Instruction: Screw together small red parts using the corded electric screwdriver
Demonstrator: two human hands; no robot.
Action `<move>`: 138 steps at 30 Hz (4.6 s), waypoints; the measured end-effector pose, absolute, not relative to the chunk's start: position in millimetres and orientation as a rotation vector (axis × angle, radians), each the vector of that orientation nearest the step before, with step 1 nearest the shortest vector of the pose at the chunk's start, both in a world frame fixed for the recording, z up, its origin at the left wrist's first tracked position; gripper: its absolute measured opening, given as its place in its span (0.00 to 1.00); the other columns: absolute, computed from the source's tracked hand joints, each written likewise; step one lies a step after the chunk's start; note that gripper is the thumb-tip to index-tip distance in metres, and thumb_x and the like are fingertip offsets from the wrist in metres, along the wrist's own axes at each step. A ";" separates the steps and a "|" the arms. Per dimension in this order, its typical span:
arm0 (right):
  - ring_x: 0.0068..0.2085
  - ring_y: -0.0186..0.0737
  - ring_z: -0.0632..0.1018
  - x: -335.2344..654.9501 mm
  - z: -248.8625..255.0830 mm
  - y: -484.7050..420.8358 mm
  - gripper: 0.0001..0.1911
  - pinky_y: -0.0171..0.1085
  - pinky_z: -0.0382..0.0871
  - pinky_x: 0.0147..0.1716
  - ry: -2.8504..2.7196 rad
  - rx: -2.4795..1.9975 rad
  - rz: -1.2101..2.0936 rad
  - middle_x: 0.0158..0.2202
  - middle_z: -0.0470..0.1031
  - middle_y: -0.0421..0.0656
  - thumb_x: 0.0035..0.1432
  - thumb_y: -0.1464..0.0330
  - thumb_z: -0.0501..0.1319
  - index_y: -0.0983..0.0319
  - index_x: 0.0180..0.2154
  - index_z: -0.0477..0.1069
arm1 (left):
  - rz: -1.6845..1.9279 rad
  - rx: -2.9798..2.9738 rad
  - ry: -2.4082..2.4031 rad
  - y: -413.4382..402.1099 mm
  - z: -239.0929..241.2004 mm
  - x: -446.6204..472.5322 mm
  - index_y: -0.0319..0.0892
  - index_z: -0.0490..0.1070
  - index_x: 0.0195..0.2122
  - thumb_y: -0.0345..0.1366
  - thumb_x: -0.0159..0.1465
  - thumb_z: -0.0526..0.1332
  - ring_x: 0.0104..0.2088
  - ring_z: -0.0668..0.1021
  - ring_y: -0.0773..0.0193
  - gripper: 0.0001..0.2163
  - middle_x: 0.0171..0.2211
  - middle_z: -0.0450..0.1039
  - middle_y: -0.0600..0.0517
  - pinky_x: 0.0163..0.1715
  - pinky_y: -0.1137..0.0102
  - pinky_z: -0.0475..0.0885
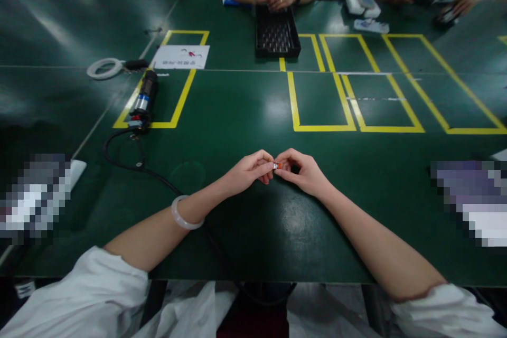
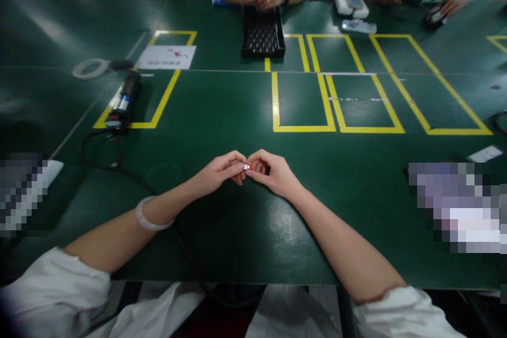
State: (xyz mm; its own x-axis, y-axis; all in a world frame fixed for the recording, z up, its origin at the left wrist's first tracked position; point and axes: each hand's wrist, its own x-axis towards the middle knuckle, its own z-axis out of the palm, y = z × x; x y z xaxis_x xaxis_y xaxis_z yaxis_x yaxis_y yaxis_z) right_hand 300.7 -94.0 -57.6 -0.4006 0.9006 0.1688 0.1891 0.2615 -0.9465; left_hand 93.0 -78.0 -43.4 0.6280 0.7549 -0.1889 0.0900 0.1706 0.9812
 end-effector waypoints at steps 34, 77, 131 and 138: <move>0.30 0.33 0.72 299.3 -54.5 -94.0 0.06 0.34 0.67 0.30 -1.827 -1.033 1.143 0.31 0.72 0.40 0.61 0.65 0.63 0.61 0.39 0.70 | 0.656 1.345 0.831 -79.1 -46.1 91.6 0.37 0.65 0.41 0.38 0.60 0.68 0.35 0.76 0.68 0.15 0.37 0.70 0.50 0.35 0.72 0.76; 0.32 0.34 0.75 300.3 -55.9 -93.6 0.08 0.35 0.70 0.33 -1.823 -1.048 1.085 0.33 0.76 0.41 0.62 0.64 0.63 0.60 0.41 0.71 | 0.607 1.404 0.863 -79.1 -48.5 90.6 0.36 0.68 0.42 0.43 0.64 0.63 0.34 0.76 0.67 0.14 0.33 0.71 0.50 0.33 0.72 0.75; 0.32 0.34 0.76 293.5 -58.3 -94.1 0.13 0.35 0.73 0.32 -1.617 -0.966 1.276 0.34 0.75 0.41 0.59 0.59 0.66 0.60 0.40 0.69 | 0.754 1.916 1.040 -87.6 -37.4 88.7 0.39 0.70 0.44 0.42 0.64 0.63 0.38 0.77 0.64 0.13 0.40 0.73 0.48 0.35 0.72 0.75; 0.32 0.35 0.76 297.1 -53.5 -94.7 0.06 0.37 0.71 0.33 -1.840 -1.025 1.019 0.34 0.75 0.41 0.61 0.67 0.62 0.59 0.41 0.70 | 0.738 2.060 1.007 -84.7 -35.4 87.8 0.40 0.71 0.43 0.43 0.68 0.58 0.42 0.76 0.62 0.12 0.41 0.72 0.47 0.44 0.68 0.74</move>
